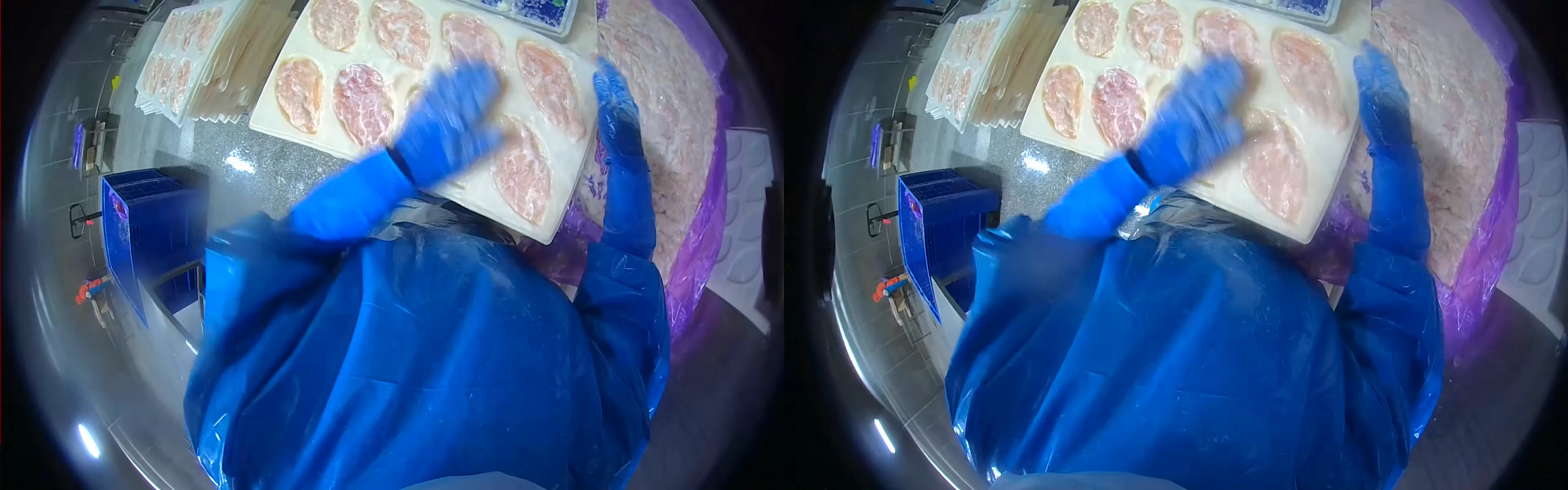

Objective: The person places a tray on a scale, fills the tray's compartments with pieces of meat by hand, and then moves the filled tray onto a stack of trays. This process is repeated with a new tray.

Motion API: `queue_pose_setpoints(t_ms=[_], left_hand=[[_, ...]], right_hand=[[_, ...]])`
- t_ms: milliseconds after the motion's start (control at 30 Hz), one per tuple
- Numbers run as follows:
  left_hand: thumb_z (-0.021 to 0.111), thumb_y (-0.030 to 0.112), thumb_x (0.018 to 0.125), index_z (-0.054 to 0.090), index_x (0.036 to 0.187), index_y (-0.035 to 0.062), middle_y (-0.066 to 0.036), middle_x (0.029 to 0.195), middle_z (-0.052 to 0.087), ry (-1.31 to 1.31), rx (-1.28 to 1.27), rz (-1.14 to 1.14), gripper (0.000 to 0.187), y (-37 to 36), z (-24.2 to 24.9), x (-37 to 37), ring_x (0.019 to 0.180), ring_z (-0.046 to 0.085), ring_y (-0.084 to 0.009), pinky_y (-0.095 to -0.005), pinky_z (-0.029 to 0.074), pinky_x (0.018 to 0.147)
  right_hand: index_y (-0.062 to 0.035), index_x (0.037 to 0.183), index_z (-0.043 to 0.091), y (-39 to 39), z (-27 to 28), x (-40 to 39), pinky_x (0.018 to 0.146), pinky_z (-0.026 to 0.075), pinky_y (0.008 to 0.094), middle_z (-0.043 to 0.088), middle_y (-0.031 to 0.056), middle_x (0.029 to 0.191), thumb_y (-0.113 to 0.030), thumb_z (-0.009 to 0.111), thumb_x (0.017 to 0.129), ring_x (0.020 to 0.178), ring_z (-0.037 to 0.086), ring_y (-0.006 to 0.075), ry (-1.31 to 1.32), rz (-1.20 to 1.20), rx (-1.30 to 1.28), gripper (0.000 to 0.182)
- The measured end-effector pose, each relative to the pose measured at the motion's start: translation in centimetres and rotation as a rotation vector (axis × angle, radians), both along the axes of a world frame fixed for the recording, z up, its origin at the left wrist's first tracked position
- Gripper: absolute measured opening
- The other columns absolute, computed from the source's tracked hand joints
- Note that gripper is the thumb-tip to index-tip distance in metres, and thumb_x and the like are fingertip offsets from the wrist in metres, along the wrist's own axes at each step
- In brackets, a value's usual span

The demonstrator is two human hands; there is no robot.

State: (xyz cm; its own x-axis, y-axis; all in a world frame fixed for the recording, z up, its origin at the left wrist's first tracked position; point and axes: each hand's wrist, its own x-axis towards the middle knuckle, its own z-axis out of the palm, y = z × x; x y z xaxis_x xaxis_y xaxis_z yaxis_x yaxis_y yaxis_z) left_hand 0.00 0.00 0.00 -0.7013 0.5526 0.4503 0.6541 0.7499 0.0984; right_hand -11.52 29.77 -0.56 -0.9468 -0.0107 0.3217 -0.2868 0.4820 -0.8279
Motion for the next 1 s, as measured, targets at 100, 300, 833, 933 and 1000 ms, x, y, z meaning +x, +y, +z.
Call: queue_pose_setpoints(t_ms=[100, 300, 833, 933, 1000], left_hand=[[0.053, 0.046, 0.096, 0.028, 0.155, 0.0088, -0.018, 0.162, 0.020, -0.620, 0.141, -0.157, 0.075, 4.0, 3.3, 7.6, 0.152, 0.014, -0.0353, -0.0493, 0.009, 0.122], [0.057, 0.043, 0.094, 0.029, 0.153, 0.0032, -0.020, 0.159, 0.026, -0.392, -0.019, 0.217, 0.076, -4.0, 3.3, 4.8, 0.149, 0.022, -0.0381, -0.0528, 0.013, 0.120], [0.057, 0.052, 0.092, 0.025, 0.155, 0.0032, -0.024, 0.158, 0.026, -0.427, 0.255, -0.249, 0.086, 7.5, 1.3, 1.1, 0.147, 0.022, -0.0409, -0.0521, 0.014, 0.120], [0.056, 0.051, 0.092, 0.025, 0.155, 0.0053, -0.022, 0.161, 0.021, -0.460, 0.223, -0.318, 0.084, 6.6, 0.4, 1.1, 0.149, 0.019, -0.0390, -0.0525, 0.013, 0.121], [0.055, 0.051, 0.093, 0.025, 0.155, 0.0055, -0.022, 0.161, 0.021, -0.456, 0.212, -0.288, 0.083, 4.6, 2.5, 1.5, 0.150, 0.018, -0.0387, -0.0525, 0.012, 0.121]], right_hand=[[-0.0026, 0.136, 0.056, 3.2, -0.6, -1.8, 0.109, 0.040, 0.0332, 0.062, 0.0139, 0.130, -0.016, 0.048, 0.103, 0.123, 0.057, 0.0259, 0.149, 0.151, 0.325, 0.036], [-0.0047, 0.119, 0.066, 2.1, -0.3, -3.5, 0.095, 0.051, 0.0367, 0.066, 0.0145, 0.119, -0.006, 0.053, 0.092, 0.109, 0.064, 0.0294, 0.537, 0.154, 0.704, 0.030], [-0.0093, 0.076, 0.056, -1.5, 1.7, -3.5, 0.062, 0.048, 0.0417, 0.054, 0.0120, 0.068, -0.009, 0.059, 0.088, 0.066, 0.058, 0.0294, 0.763, 0.010, 0.691, 0.012], [-0.0086, 0.085, 0.059, 0.8, -0.4, -4.7, 0.069, 0.049, 0.0423, 0.058, 0.0127, 0.078, -0.015, 0.059, 0.091, 0.074, 0.060, 0.0308, 0.705, 0.051, 0.774, 0.009], [-0.0074, 0.097, 0.064, 2.3, -0.9, -7.2, 0.080, 0.051, 0.0425, 0.064, 0.0140, 0.095, -0.017, 0.058, 0.093, 0.088, 0.063, 0.0323, 0.678, 0.157, 0.874, 0.012]])
